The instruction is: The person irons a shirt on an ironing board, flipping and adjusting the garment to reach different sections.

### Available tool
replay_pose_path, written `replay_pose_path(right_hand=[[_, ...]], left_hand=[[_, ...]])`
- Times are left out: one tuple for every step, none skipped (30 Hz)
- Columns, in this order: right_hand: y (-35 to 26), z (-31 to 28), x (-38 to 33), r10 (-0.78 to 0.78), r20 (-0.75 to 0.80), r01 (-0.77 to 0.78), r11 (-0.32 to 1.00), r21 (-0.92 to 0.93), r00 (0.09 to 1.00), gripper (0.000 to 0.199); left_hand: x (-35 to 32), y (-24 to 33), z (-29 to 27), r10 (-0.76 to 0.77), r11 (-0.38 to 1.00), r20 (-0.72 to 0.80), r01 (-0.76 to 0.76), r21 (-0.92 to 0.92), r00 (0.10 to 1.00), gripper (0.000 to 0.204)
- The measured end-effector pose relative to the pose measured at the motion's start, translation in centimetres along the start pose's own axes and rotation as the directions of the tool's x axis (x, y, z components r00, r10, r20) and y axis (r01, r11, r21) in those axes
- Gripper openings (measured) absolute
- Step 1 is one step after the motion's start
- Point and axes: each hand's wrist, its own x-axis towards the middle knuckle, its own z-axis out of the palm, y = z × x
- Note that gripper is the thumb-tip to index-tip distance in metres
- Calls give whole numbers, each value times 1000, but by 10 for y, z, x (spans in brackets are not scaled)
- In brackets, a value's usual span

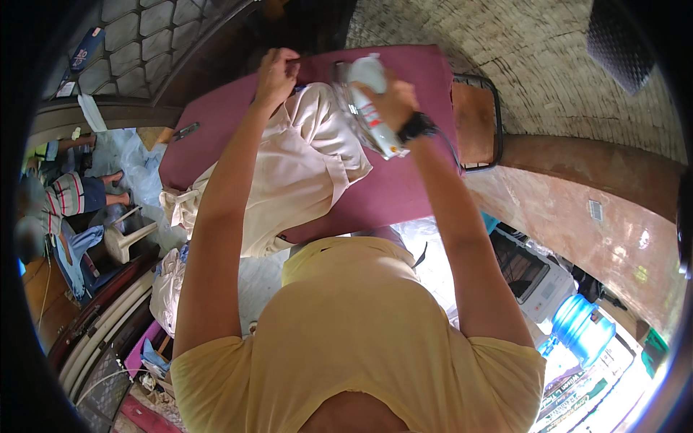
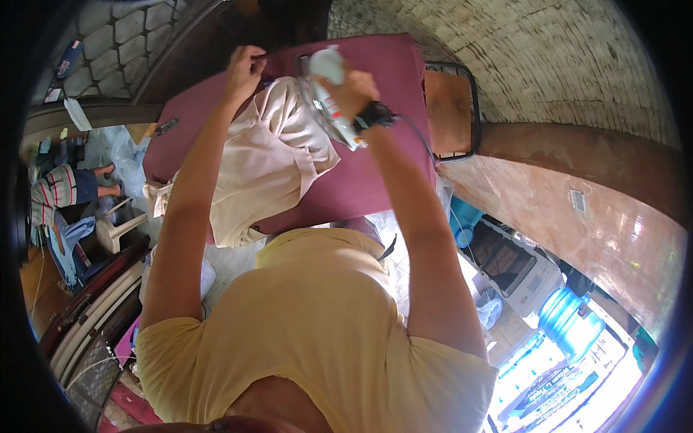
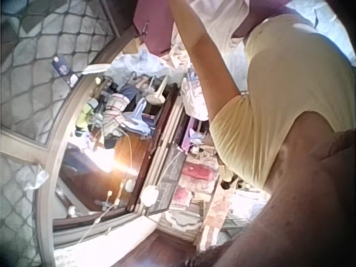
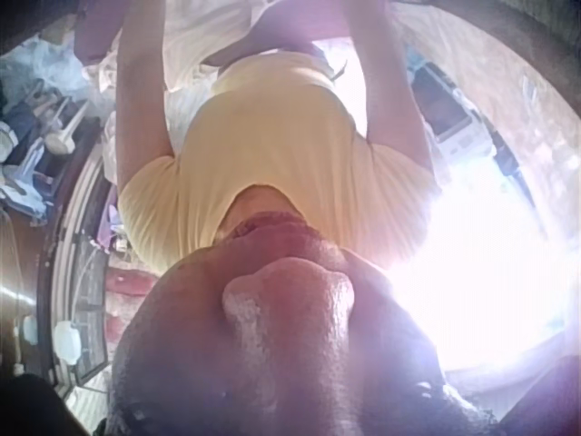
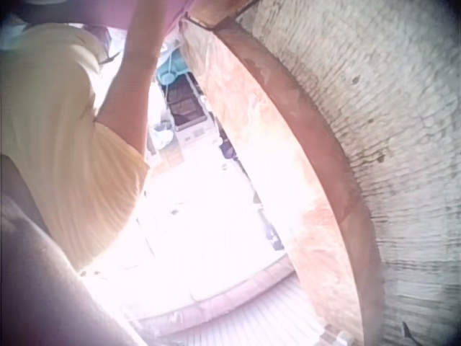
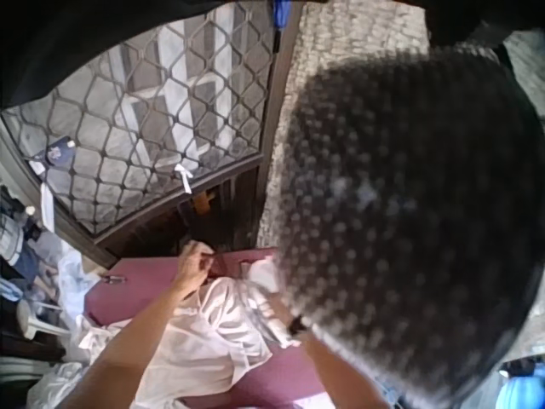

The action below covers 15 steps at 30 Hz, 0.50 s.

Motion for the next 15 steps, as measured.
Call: replay_pose_path(right_hand=[[22, -19, 2, 24, -22, -23, 999, 40, 999, 77], [26, -48, 0, 49, -14, -51, 983, -175, 999, 74], [46, -75, -2, 18, -17, -20, 993, -116, 1000, 70], [67, -102, -4, -9, -22, 8, 998, -61, 1000, 67], [105, -115, -4, 73, -84, -79, 994, -71, 994, 72], [144, -124, -2, 151, -141, -162, 984, -68, 978, 76], [189, -122, 4, 124, -325, -193, 962, -192, 938, 83], [193, -124, 10, 227, -306, -287, 943, -169, 925, 86], [197, -129, 10, 333, -291, -388, 908, -158, 897, 90], [214, -132, 11, 342, -328, -411, 896, -171, 881, 91], [230, -130, 9, 349, -363, -433, 883, -182, 864, 92], [243, -123, 11, 351, -392, -447, 875, -186, 850, 93], [249, -116, 12, 357, -406, -454, 874, -171, 841, 94], [256, -109, 12, 363, -420, -460, 874, -155, 832, 94], [259, -105, 13, 373, -433, -470, 872, -139, 820, 95]], left_hand=[[-4, 9, -16, -99, 938, -12, 97, 334, 995, 36], [-15, 12, -30, -241, 875, -14, 223, 430, 970, 48], [-23, 14, -43, -379, 783, -33, 339, 521, 925, 60], [-29, 11, -49, -445, 747, 9, 366, 555, 895, 66], [-32, 9, -47, -501, 721, 58, 380, 580, 863, 72], [-38, 4, -44, -560, 689, 101, 396, 607, 822, 79], [-40, -11, -36, -518, 756, 126, 383, 531, 846, 81], [-50, -39, -34, -497, 793, 127, 389, 469, 858, 84], [-58, -54, -33, -468, 834, 135, 385, 396, 874, 87], [-53, -42, -33, -537, 808, 106, 475, 348, 837, 74], [-51, -41, -31, -515, 820, 174, 423, 386, 840, 68], [-47, -45, -34, -498, 824, 234, 371, 429, 835, 61], [-47, -44, -38, -484, 825, 294, 318, 467, 824, 56], [-58, -39, -38, -262, 830, 123, 159, 534, 957, 40], [-62, -27, -38, -209, 880, 61, 161, 446, 976, 38]])
